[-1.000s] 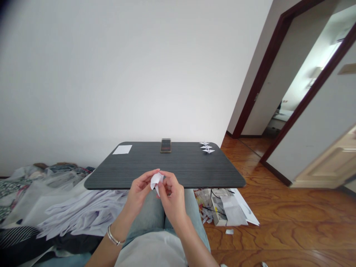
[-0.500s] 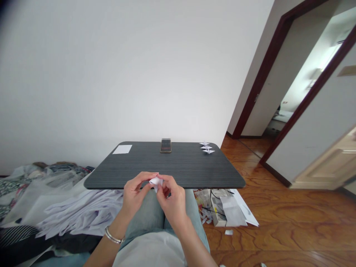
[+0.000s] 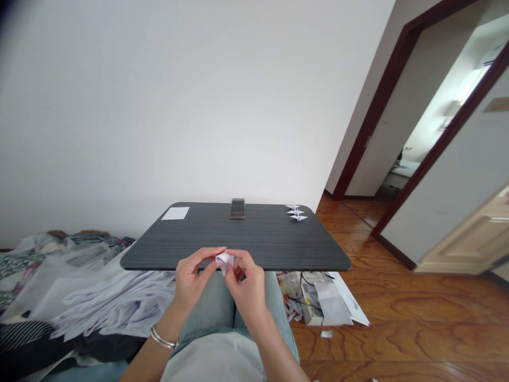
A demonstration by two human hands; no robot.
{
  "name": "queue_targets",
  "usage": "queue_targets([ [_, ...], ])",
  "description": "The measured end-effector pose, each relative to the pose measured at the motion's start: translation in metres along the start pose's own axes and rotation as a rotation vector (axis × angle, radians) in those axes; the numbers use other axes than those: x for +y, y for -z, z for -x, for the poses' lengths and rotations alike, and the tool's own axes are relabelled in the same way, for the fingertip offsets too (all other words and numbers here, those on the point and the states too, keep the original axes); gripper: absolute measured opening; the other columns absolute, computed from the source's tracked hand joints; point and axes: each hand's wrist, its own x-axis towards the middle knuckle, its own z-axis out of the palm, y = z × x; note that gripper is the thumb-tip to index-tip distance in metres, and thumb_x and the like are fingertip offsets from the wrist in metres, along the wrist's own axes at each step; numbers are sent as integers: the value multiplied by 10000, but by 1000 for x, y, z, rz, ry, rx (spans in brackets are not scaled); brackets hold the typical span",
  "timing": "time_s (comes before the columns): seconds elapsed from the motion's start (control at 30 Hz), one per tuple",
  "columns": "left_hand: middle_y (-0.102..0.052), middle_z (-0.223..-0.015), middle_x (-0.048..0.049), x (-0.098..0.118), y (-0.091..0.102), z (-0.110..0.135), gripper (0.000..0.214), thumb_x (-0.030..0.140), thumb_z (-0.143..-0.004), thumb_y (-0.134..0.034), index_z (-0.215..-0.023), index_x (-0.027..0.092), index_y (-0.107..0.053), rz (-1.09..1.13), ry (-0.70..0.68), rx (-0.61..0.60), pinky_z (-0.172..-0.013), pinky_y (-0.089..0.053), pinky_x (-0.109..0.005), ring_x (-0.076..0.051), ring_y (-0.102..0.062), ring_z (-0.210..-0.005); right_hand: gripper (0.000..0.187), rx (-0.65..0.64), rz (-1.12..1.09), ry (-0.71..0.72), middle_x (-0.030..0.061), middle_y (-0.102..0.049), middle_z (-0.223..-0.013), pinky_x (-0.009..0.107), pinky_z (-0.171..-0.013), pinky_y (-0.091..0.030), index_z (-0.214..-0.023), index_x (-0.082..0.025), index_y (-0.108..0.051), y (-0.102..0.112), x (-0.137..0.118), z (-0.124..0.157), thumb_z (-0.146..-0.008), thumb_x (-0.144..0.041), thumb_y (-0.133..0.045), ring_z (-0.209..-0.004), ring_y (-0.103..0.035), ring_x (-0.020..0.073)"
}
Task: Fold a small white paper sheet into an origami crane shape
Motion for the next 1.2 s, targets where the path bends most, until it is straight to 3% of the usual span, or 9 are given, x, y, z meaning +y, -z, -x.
queue_targets([
  [0.23,-708,-872,-61,-1,-2,4,217,116,-743,-611,-923,219,-674,-187,-305,90,-735,-511,-308,-188,-638,-806,167,-6,-11,5,-74,-429,-522,193,-448,-373,-932,-180,-543,-2,-2,0,-771,-150,-510,-449,-417,84],
  [0.6,-691,-912,-55,3,-1,1,216,84,-777,-566,-913,217,-667,-271,-428,92,-725,-516,-298,-171,-631,-824,160,-25,-48,-8,-71,-442,-527,198,-454,-376,-937,-186,-548,-2,-1,0,-780,-173,-516,-454,-423,88],
  [0.73,-685,-825,-40,3,1,0,233,65,-769,-568,-915,221,-661,-297,-457,79,-673,-506,-268,-155,-620,-755,173,-40,-65,-21,-72,-434,-528,199,-459,-362,-940,-181,-550,-2,0,0,-773,-158,-514,-460,-416,87],
  [0.87,-686,-823,-42,-3,0,-1,248,78,-772,-569,-961,220,-642,-302,-412,98,-677,-505,-267,-154,-622,-741,158,-47,-152,-79,-71,-419,-530,200,-455,-337,-931,-177,-554,-3,1,0,-777,-175,-517,-463,-405,88],
  [1.1,-693,-851,-39,-9,-7,1,237,148,-762,-607,-987,220,-630,-131,-113,152,-701,-533,-271,-166,-657,-749,168,-61,-339,-222,-80,-397,-506,193,-414,-313,-933,-163,-548,-4,3,-2,-786,-242,-524,-421,-385,79],
  [1.2,-689,-868,-43,-9,-11,2,291,173,-761,-614,-1048,218,-602,-101,-51,173,-737,-536,-282,-169,-660,-784,186,-51,-363,-263,-81,-411,-495,187,-402,-328,-930,-160,-544,-5,2,-3,-778,-265,-544,-417,-390,79],
])
